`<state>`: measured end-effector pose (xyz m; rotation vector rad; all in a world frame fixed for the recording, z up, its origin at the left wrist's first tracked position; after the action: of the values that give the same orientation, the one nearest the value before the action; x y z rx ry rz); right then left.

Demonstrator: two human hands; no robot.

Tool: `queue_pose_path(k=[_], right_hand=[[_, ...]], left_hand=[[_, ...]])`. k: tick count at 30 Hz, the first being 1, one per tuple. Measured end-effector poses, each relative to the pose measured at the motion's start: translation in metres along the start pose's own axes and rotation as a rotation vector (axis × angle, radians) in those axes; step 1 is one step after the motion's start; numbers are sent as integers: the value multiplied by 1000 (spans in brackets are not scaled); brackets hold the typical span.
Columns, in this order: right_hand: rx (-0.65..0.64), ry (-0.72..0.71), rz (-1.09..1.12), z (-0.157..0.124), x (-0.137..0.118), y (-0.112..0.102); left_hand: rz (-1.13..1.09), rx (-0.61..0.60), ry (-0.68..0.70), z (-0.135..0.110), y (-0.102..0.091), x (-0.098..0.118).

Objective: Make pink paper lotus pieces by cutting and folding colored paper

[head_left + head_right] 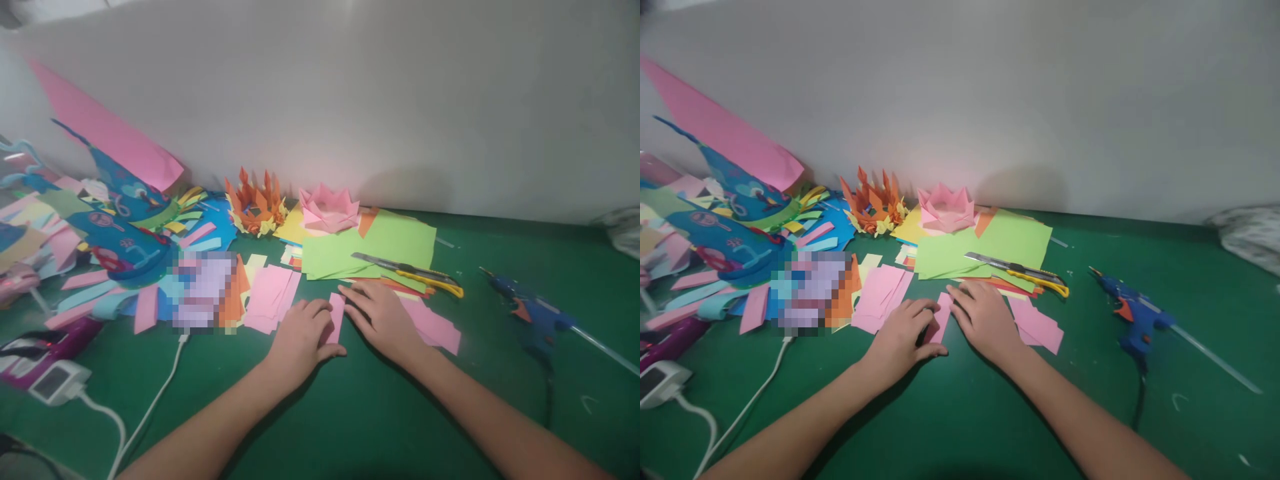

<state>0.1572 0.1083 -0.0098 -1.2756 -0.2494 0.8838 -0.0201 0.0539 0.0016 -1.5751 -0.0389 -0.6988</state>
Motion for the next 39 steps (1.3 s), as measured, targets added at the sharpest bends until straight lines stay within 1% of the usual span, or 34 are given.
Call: queue_pose_path(k=[3, 7, 9, 12, 14, 17, 21, 24, 27, 30, 32, 33, 34, 37, 39], right_hand=[[-73, -74, 43, -1, -7, 3], [-198, -158, 53, -1, -10, 6], [-241, -159, 63, -1, -10, 6], [-272, -153, 74, -1, -8, 5], [-279, -167, 66, -1, -7, 5], [-269, -183, 40, 0, -6, 5], [-251, -204, 9, -1, -5, 6], [-249, -204, 0, -2, -6, 7], [-247, -207, -8, -2, -7, 7], [-237, -211, -24, -3, -8, 7], [-218, -208, -32, -3, -9, 7], [-205, -199, -34, -4, -9, 6], [-192, -186, -34, -4, -9, 6], [-170, -155, -26, -3, -10, 3], [-172, -161, -6, -3, -12, 1]], left_hand=[[1, -2, -3, 0, 3, 2], [-59, 29, -7, -1, 3, 2], [-45, 19, 34, -1, 3, 1], [27, -56, 155, -2, 1, -2], [55, -124, 228, -5, -2, -4], [64, -211, 292, -9, -9, -7], [93, -262, 300, -12, -16, -7], [74, -299, 325, -14, -22, -6], [13, -353, 349, -17, -30, -7], [-154, -432, 376, -20, -37, -8], [-242, -475, 365, -19, -38, -10], [-255, -467, 336, -18, -38, -11], [-247, -431, 288, -16, -37, -13], [-185, -235, 90, -11, -35, -22], [-167, -132, 3, -10, -34, -28]])
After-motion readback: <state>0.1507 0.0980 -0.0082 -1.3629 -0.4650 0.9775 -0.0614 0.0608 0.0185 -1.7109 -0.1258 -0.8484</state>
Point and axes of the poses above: each hand's wrist, its own z-axis towards the middle knuckle, its own y-axis out of the palm, x = y × z, the point moved 1 cm from there along z, towards the middle knuckle, and after that the axes turned 4 degrees about -x, right-handed, at the moved point
